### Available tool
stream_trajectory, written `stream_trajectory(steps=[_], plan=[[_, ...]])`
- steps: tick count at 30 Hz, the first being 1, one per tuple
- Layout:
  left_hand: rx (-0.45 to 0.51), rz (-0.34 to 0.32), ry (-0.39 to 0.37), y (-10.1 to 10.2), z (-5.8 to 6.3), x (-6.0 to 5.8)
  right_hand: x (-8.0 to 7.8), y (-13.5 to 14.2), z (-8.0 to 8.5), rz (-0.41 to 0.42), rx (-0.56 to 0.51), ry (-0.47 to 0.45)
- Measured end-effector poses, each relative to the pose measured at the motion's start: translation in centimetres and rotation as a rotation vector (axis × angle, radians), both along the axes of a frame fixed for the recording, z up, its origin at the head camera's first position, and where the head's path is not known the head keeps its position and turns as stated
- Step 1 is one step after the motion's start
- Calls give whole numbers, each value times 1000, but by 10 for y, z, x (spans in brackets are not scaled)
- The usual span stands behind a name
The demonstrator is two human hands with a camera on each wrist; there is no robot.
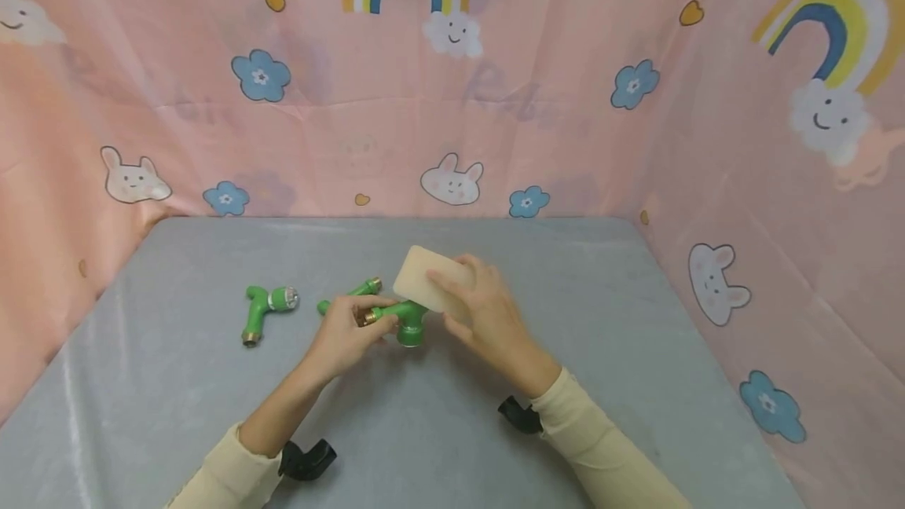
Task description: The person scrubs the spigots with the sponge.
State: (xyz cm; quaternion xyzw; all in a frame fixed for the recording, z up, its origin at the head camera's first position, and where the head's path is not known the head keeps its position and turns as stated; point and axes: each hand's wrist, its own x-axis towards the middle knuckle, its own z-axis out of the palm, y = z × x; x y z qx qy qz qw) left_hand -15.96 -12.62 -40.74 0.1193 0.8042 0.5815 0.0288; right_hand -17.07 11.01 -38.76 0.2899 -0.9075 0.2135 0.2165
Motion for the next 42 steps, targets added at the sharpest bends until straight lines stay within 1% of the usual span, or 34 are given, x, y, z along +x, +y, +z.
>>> stream_trajectory(steps=[4, 6, 8, 11, 14, 17, 21, 29, 31, 33, 35, 39, 40, 42], plan=[[35, 47, 19, -3, 1, -3, -5, 6, 5, -10, -25, -17], [65, 78, 10, -5, 1, -4, -7, 10, 7, -28, -46, -26], [97, 104, -16, -6, 0, -5, -9, 15, 9, -60, -65, -35], [131, 119, -101, -5, -5, -5, -12, 24, 12, -105, -101, -69], [155, 110, -192, -2, -11, -5, -13, 30, 15, -124, -132, -96], [175, 99, -266, 1, -16, -6, -14, 32, 16, -116, -152, -109], [212, 73, -307, 2, -21, -8, -16, 31, 15, -99, -151, -105], [225, -62, -347, 2, -34, -7, -14, 29, 11, -74, -145, -111], [212, -87, -348, 1, -36, -8, -14, 29, 10, -71, -144, -112], [176, -97, -333, 0, -37, -8, -13, 29, 10, -68, -144, -117], [115, -80, -287, -2, -37, -10, -14, 30, 9, -69, -141, -120], [-16, -17, -181, -4, -37, -14, -15, 30, 11, -71, -140, -123], [-35, -9, -165, -5, -37, -14, -15, 30, 11, -72, -141, -126], [-58, -15, -151, -6, -36, -14, -15, 30, 11, -72, -142, -134]])
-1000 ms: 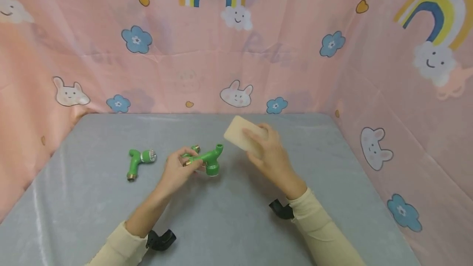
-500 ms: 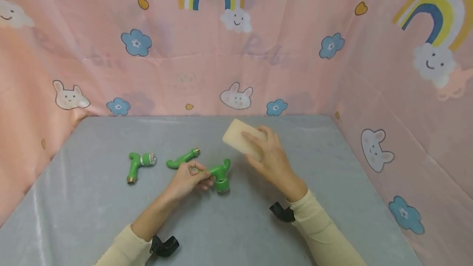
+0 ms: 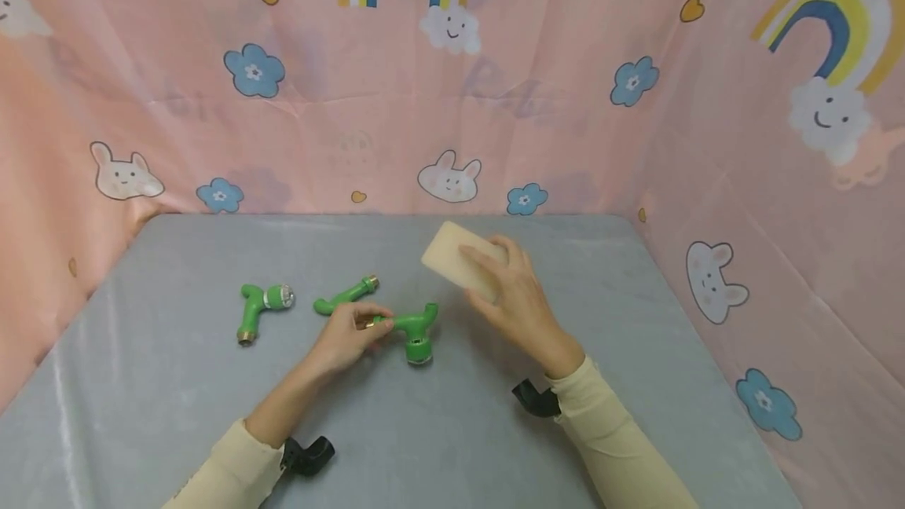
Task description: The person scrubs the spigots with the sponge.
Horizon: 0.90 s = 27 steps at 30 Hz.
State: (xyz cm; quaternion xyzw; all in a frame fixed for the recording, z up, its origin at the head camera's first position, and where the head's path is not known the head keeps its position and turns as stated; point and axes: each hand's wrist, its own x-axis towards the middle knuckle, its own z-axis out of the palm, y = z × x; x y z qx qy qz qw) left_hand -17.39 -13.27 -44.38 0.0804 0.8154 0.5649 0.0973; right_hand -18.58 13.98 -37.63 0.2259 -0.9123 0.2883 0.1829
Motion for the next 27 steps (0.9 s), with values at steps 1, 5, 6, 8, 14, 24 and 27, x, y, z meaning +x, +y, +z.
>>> stream_trajectory(steps=[1, 5, 6, 8, 14, 24, 27], plan=[[-8, -10, 5, -1, 0, 0, 0, 0, 0, -1, 1, 0], [-41, -39, 16, -2, 1, -1, -1, -1, 0, 0, 1, -9], [-55, -46, 17, -2, 1, -1, -1, -1, 0, 0, 1, -10], [-86, -47, 19, -2, 1, -1, -1, -1, 1, 1, 0, -16], [-194, -31, 24, -2, 3, 0, -1, 0, 1, -3, 1, -27], [-314, -111, 21, -18, 22, 3, -1, 1, 1, 0, -3, -28], [-275, -126, 29, -25, 31, 2, -1, 1, 0, 7, -2, -28]])
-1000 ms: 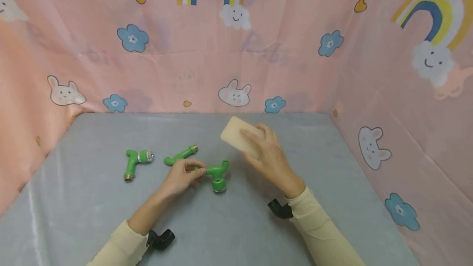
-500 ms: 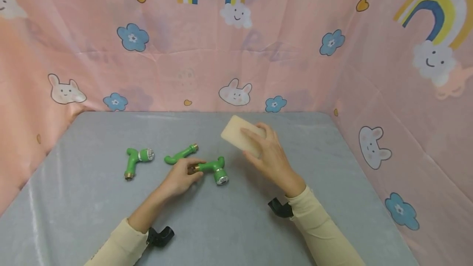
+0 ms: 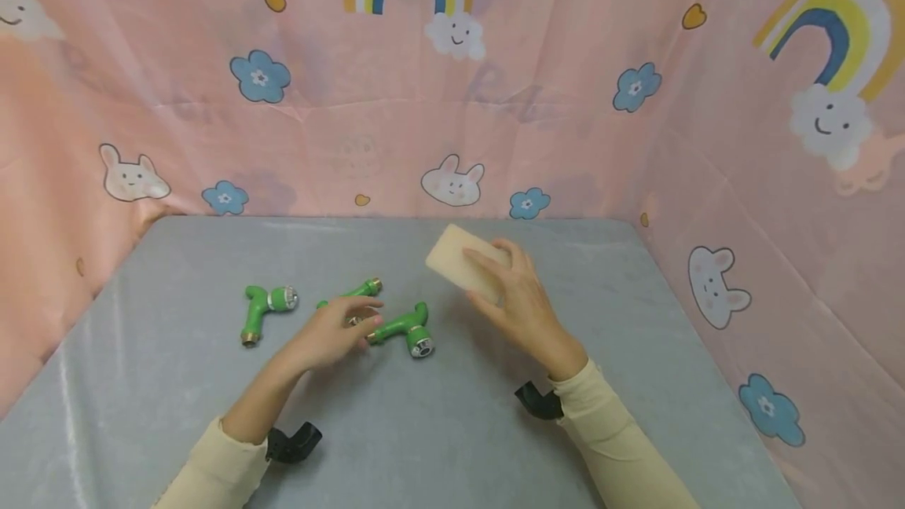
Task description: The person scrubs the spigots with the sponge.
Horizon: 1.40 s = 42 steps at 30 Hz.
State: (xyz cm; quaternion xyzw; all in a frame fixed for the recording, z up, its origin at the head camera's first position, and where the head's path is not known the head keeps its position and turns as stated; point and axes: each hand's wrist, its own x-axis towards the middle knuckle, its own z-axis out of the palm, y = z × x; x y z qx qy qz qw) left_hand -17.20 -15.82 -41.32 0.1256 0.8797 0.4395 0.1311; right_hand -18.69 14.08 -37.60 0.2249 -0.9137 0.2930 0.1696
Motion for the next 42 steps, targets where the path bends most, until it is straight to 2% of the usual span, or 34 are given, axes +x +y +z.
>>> stream_trajectory(steps=[7, 10, 14, 18, 23, 31, 42], plan=[[38, 58, 41, -18, 16, -1, 0, -1, -3, 13, -4, 3], [6, 97, 63, -27, 20, 0, -1, -1, -6, 18, -2, 16], [-74, 154, 96, -37, 20, -1, -1, -2, -7, 31, -3, 26], [-158, 190, 126, -41, 16, -3, 0, -2, -7, 42, 5, 25], [-212, 200, 128, -41, 8, -8, -1, -2, -8, 61, 14, 26], [-275, 143, 87, -42, -12, -15, 0, -3, -9, 73, 25, 13], [-335, 164, 163, -41, -29, -18, 1, -2, -8, 75, 25, 15]])
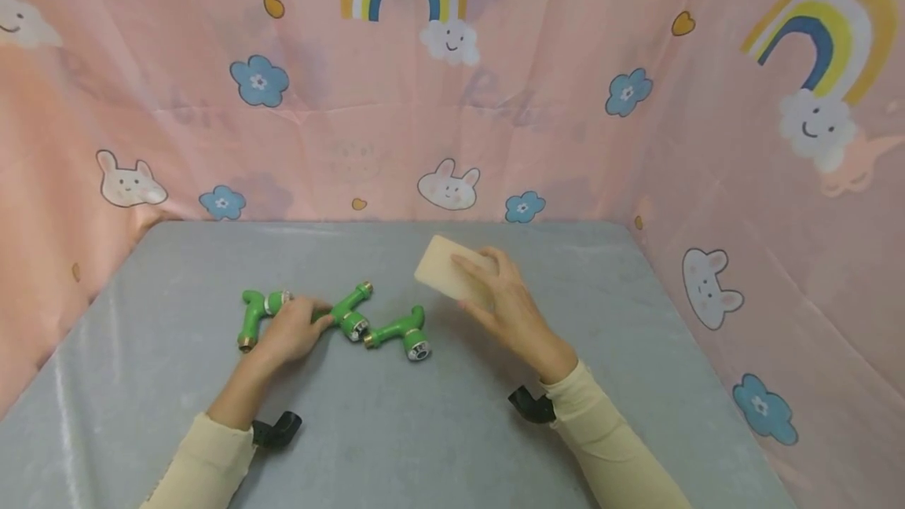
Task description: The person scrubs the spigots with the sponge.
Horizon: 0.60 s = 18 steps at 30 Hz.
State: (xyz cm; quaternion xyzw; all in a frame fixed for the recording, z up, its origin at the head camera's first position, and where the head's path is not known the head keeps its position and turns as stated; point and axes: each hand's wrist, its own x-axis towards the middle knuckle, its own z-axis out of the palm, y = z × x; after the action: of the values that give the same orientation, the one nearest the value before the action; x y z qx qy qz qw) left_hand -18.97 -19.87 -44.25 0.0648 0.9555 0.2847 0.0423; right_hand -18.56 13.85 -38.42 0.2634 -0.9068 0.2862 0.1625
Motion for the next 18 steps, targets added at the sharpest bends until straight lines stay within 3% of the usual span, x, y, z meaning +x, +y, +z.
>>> stream_trajectory(steps=[5, 8, 18], plan=[[-2, 6, -2, 1, 2, 1, 1, 0, 0, -5, -6, -2], [26, 43, -13, 2, 5, 2, 2, 0, 0, -7, -9, -11], [307, 98, -5, 6, 20, 4, 2, -1, -1, -9, -26, -11]])
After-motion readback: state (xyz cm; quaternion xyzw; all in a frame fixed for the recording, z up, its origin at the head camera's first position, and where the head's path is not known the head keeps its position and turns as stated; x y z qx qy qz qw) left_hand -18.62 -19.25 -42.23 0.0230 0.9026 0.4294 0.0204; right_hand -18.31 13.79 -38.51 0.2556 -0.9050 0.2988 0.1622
